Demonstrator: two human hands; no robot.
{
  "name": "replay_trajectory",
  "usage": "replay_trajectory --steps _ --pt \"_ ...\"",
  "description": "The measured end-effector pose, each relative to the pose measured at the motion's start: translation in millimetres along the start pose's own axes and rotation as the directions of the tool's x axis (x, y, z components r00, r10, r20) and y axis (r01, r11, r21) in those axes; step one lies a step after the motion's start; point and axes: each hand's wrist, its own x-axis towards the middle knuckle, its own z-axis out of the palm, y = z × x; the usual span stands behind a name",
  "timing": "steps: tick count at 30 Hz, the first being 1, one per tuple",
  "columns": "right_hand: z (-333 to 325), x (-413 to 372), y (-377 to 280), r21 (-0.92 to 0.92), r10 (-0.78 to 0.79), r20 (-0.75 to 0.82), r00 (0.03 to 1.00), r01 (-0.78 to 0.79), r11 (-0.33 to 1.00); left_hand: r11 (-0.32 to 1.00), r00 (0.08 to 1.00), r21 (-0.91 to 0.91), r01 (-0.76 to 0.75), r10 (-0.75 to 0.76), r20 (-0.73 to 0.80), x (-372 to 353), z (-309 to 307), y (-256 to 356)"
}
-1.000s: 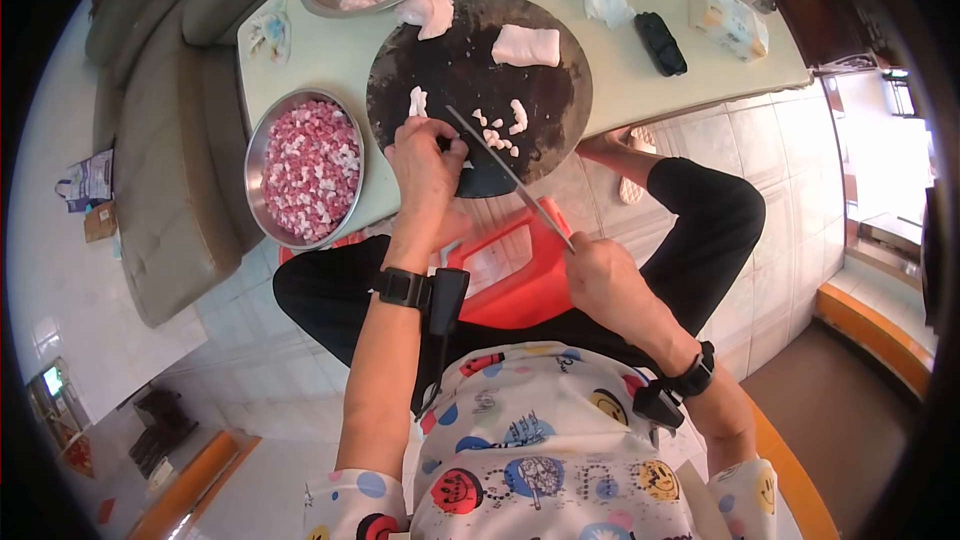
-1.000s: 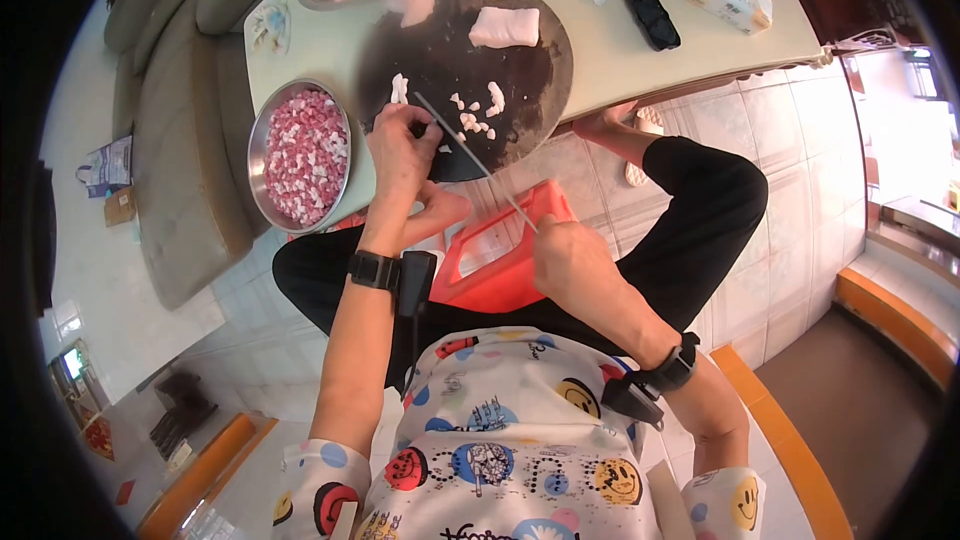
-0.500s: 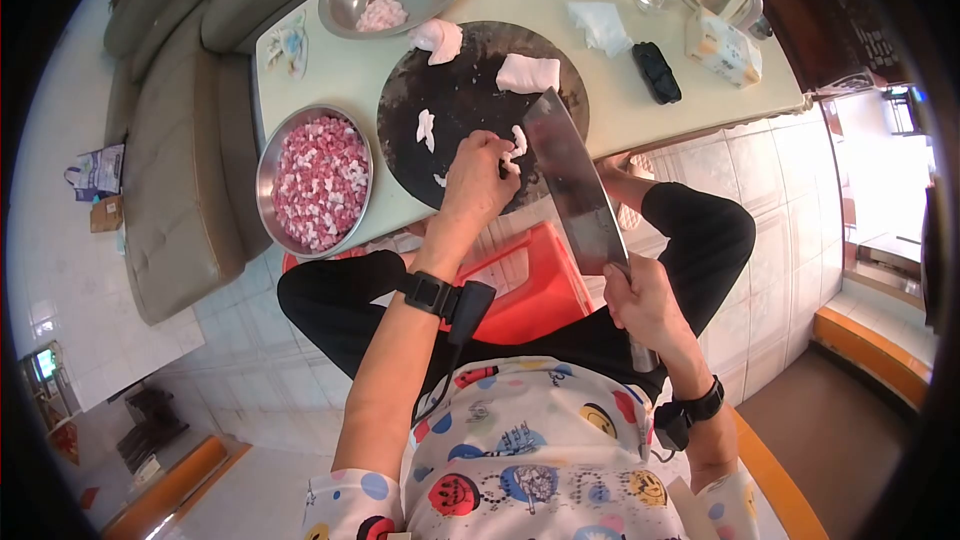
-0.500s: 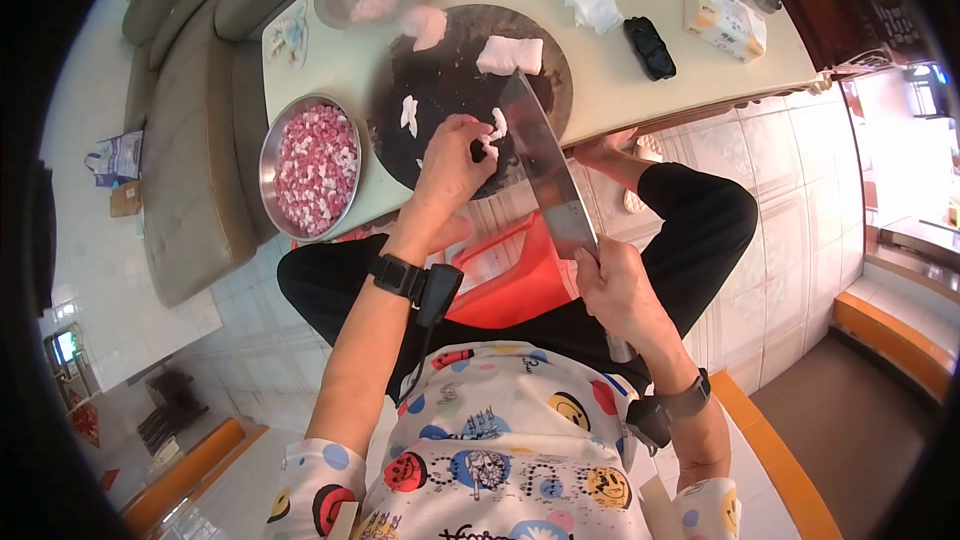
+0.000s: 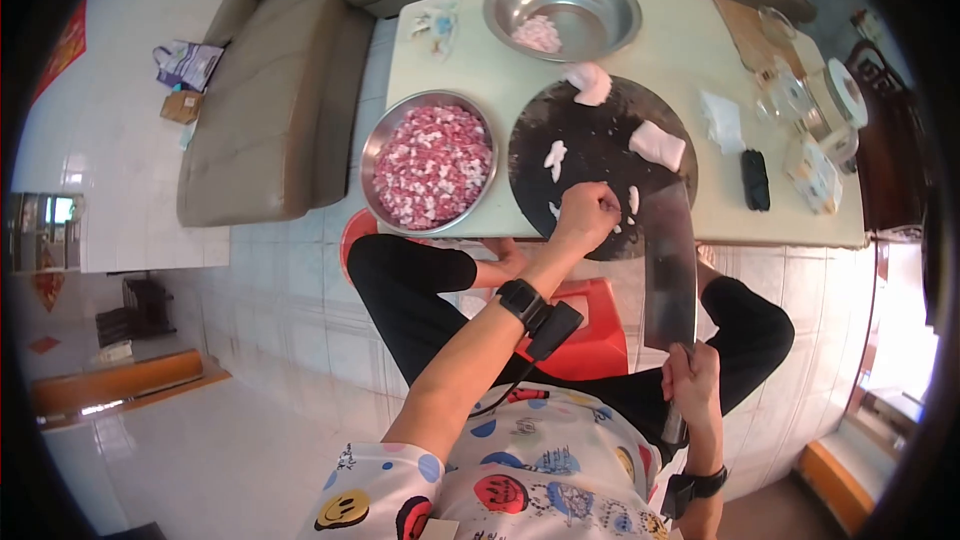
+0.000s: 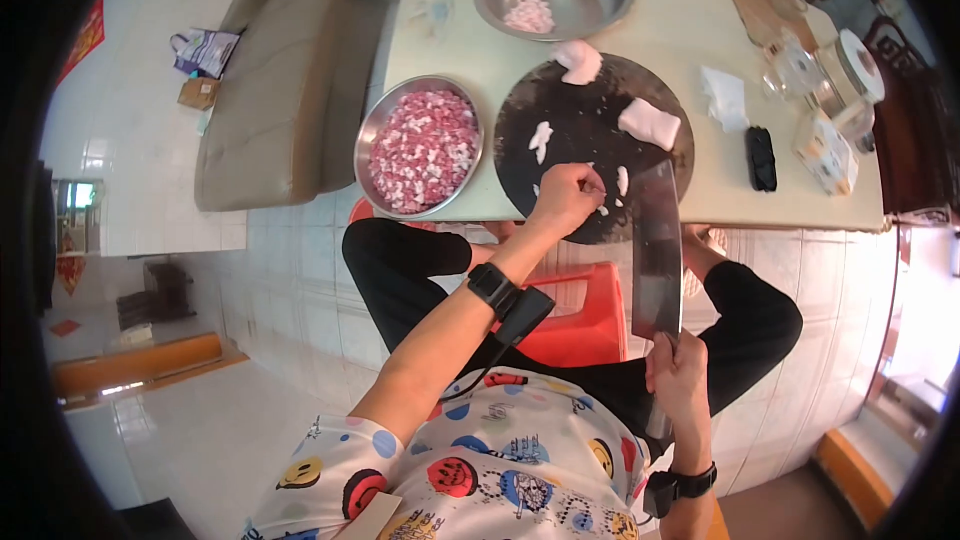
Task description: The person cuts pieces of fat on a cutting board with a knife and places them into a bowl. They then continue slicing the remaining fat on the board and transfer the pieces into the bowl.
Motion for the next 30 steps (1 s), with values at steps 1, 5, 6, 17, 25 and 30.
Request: replay_trajectory --steps 1,5,6,17,25,30 --pt "-1.1 -0.1 -2.3 -0.018 0.003 0.006 1.0 -0.003 1.0 0.951 0.979 -0.234 0.203 -0.198 0.046 1.5 -8.1 -2.7" --pt "1.0 0.7 -7.7 -0.064 0.013 -0.011 1.0 -0.014 0.998 0.632 0.901 -0.695 0.343 -0.43 0.054 3.8 -51.9 -16.5" --pt "1.3 0.9 -8.7 -0.074 0.017 -0.026 1.0 -0.019 0.997 0.56 0.891 -0.767 0.313 -0.454 0.033 4.2 -66.1 -22.1" --pt "14.0 1.5 -26.4 -0.075 0.098 -0.02 0.995 -0.099 0.992 0.935 0.943 0.261 0.24 -0.161 -0.291 40.4 -177.1 -120.0" --pt "13.5 0.3 -30.5 -0.114 0.108 0.003 0.994 -0.107 0.988 0.855 0.969 0.515 -0.064 0.175 -0.171 48.9 -184.0 -123.5" --pt "14.5 -1.9 -35.7 -0.092 0.102 -0.006 0.995 -0.102 0.991 0.787 0.983 0.615 0.056 0.063 -0.17 74.0 -181.3 -133.2"
